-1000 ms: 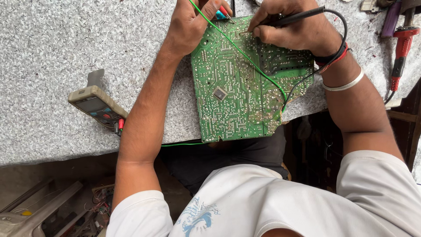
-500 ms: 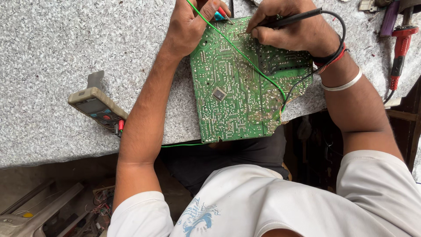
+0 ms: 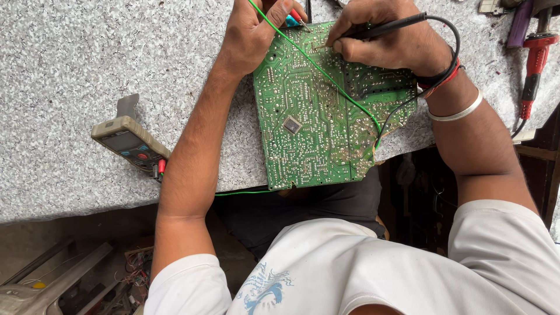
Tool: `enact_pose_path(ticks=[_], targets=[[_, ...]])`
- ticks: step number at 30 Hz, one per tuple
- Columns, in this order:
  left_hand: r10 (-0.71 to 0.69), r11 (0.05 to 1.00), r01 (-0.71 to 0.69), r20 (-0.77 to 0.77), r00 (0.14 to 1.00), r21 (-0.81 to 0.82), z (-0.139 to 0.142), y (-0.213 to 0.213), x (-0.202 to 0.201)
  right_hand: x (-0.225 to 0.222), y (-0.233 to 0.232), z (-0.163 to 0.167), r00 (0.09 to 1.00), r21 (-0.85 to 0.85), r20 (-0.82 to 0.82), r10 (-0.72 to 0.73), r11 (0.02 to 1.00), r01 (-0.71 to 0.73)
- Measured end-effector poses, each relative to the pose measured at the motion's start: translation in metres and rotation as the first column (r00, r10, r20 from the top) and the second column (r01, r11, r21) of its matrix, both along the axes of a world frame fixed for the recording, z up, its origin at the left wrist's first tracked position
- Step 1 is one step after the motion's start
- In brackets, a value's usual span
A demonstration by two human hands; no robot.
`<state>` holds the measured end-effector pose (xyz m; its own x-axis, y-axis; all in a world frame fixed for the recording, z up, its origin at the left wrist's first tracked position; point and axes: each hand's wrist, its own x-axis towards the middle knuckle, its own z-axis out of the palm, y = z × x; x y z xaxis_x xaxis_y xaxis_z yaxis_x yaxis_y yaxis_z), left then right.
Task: The person tests a green circuit board on a workbench, holding multimeter probe leads in both hands and touching them to different points on the board while a digital multimeter sits beside it. They reposition the board and probes repeatedly to check various components across the board surface.
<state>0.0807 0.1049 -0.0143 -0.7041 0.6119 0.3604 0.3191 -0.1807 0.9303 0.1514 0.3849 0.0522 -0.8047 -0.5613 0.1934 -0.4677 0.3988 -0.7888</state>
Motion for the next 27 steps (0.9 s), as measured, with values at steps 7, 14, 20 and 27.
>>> enact_pose_path(ticks=[7,14,20,27], targets=[[0.012,1.000,-0.012,0.024,1.000,-0.002,0.003,-0.001,0.002,-0.005,0.012,-0.010,0.998,-0.018,-0.059,-0.020,1.000,0.019],[0.017,1.000,-0.017,-0.005,1.000,0.015,-0.005,0.000,0.000,-0.010,0.027,-0.015,0.995,-0.027,-0.070,-0.064,0.998,0.062],[0.019,1.000,-0.018,-0.027,0.999,0.006,-0.007,0.000,-0.001,-0.012,0.026,-0.014,0.995,0.035,-0.086,0.051,0.998,-0.048],[0.017,1.000,-0.017,-0.008,1.000,0.003,-0.002,-0.002,0.002,-0.014,0.025,-0.018,0.994,0.026,-0.077,0.071,0.997,-0.069]])
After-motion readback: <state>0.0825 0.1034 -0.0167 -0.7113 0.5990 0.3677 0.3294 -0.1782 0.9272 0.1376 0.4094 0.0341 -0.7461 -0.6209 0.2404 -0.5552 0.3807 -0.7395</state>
